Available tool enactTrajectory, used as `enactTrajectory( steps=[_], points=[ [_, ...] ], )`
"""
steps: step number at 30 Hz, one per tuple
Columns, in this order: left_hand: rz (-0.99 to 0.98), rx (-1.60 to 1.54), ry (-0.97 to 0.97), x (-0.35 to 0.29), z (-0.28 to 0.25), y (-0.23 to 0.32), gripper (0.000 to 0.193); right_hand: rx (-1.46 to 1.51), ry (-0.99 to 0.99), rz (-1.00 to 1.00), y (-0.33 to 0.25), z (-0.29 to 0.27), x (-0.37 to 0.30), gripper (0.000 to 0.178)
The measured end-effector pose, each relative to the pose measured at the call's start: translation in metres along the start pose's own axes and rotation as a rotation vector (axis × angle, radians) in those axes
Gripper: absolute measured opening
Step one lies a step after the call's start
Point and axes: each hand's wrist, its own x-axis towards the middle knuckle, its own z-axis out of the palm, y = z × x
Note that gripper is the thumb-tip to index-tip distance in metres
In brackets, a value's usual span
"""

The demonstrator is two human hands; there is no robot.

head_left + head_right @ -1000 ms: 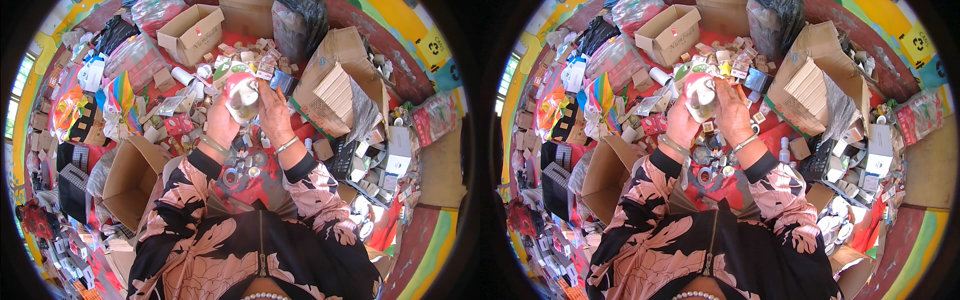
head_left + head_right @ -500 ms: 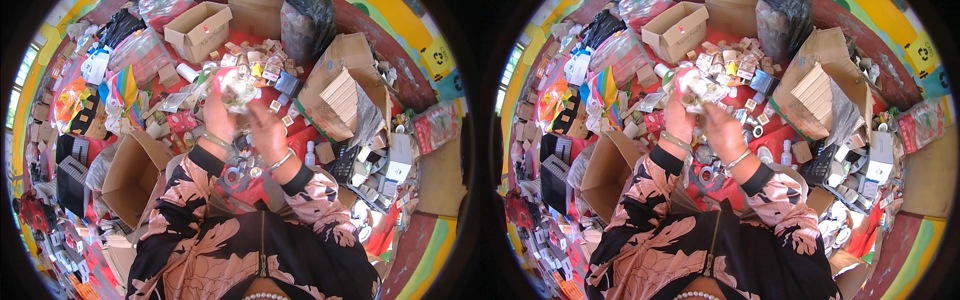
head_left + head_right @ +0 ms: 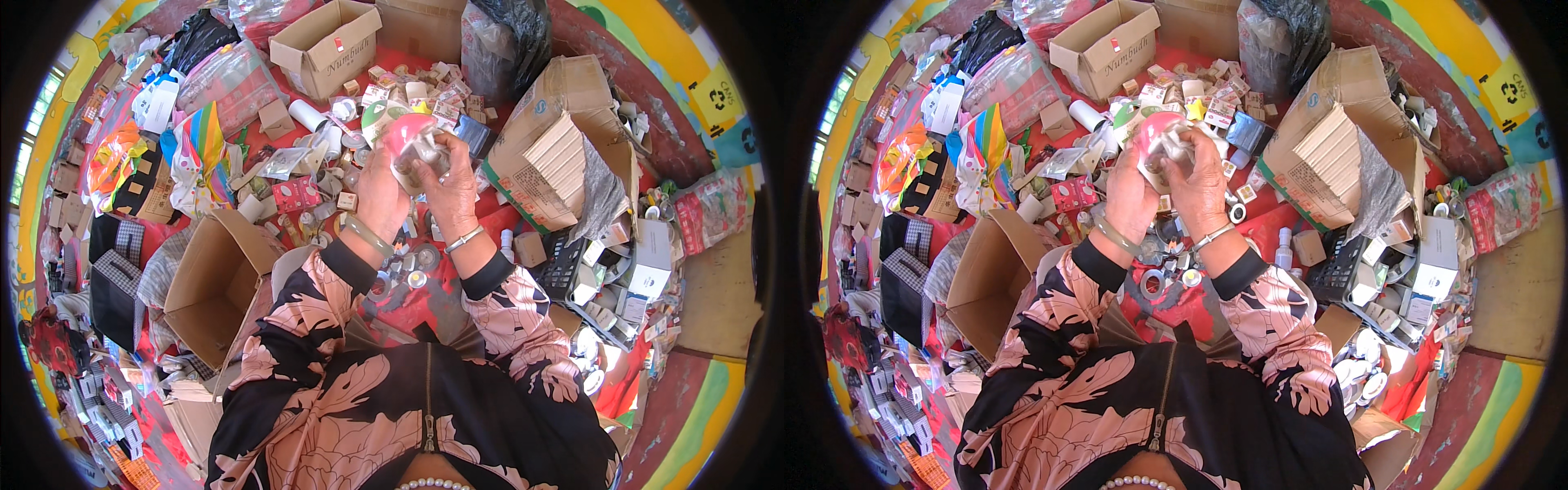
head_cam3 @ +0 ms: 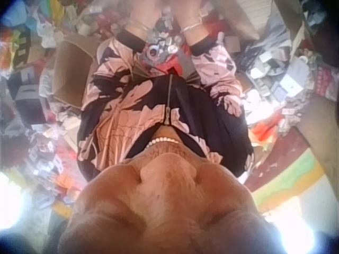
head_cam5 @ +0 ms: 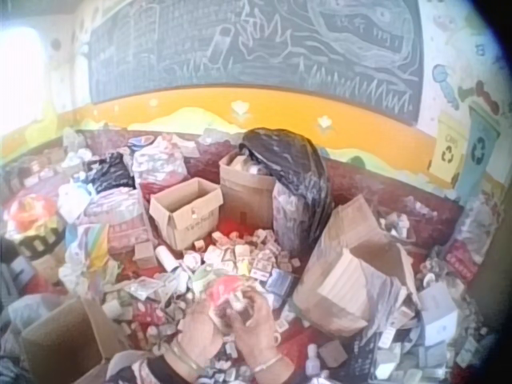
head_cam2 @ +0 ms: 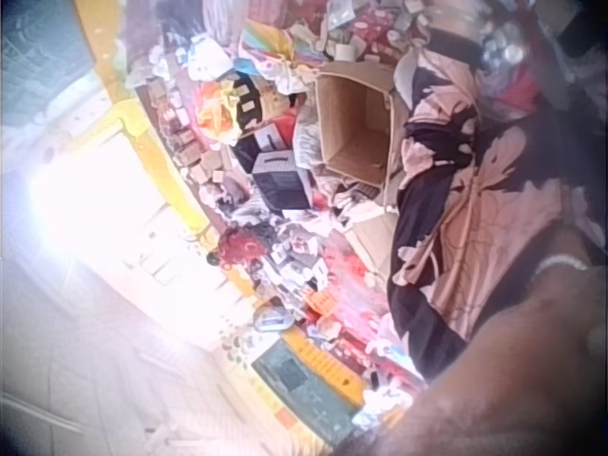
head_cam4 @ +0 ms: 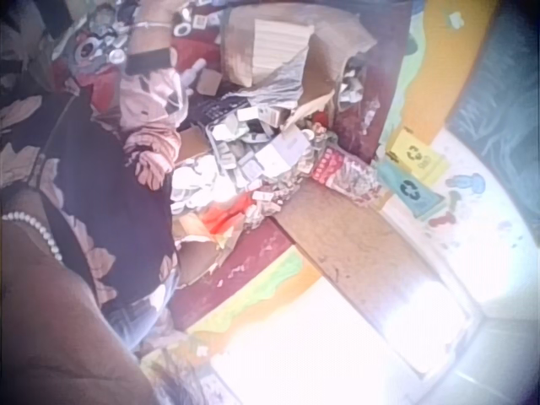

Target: The person sits on the floor and cleans various small items, including light fixtures and small boxes, using a cloth. They wipe the surfaces of the items and place them into a cardboard box.

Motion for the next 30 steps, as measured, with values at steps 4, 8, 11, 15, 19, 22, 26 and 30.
enactTrajectory(
  steps=[4, 8, 11, 15, 19, 22, 26, 30],
  points=[
    [-0.015, -0.004, -0.149, -0.009, 0.006, 0.004, 0.038, 0.163, 0.031, 0.114, 0.002, -0.001, 0.001, 0.043],
    [0.059, 0.250, -0.316, -0.011, 0.012, -0.002, 0.053, 0.474, 0.123, 0.301, 0.015, -0.007, 0.010, 0.037],
    [0.152, 0.492, -0.355, -0.004, 0.001, -0.011, 0.070, 0.573, 0.135, 0.333, 0.015, -0.009, 0.008, 0.031],
    [0.007, 0.355, -0.277, -0.006, 0.001, -0.013, 0.072, 0.385, 0.108, 0.219, 0.022, -0.009, 0.006, 0.023],
    [-0.079, 0.182, -0.256, -0.009, 0.009, 0.012, 0.069, 0.427, 0.030, 0.429, -0.007, -0.044, 0.021, 0.015],
    [0.168, 0.532, -0.490, 0.005, -0.024, 0.016, 0.058, 0.549, 0.274, 0.192, -0.007, -0.067, 0.040, 0.008],
    [-0.282, 0.228, -0.250, -0.001, -0.011, 0.012, 0.053, 0.584, 0.183, 0.231, 0.012, -0.084, 0.044, 0.009],
    [-0.230, 0.620, -0.372, -0.015, -0.002, 0.006, 0.049, 0.441, 0.103, 0.391, 0.008, -0.071, 0.036, 0.005]
  ],
)
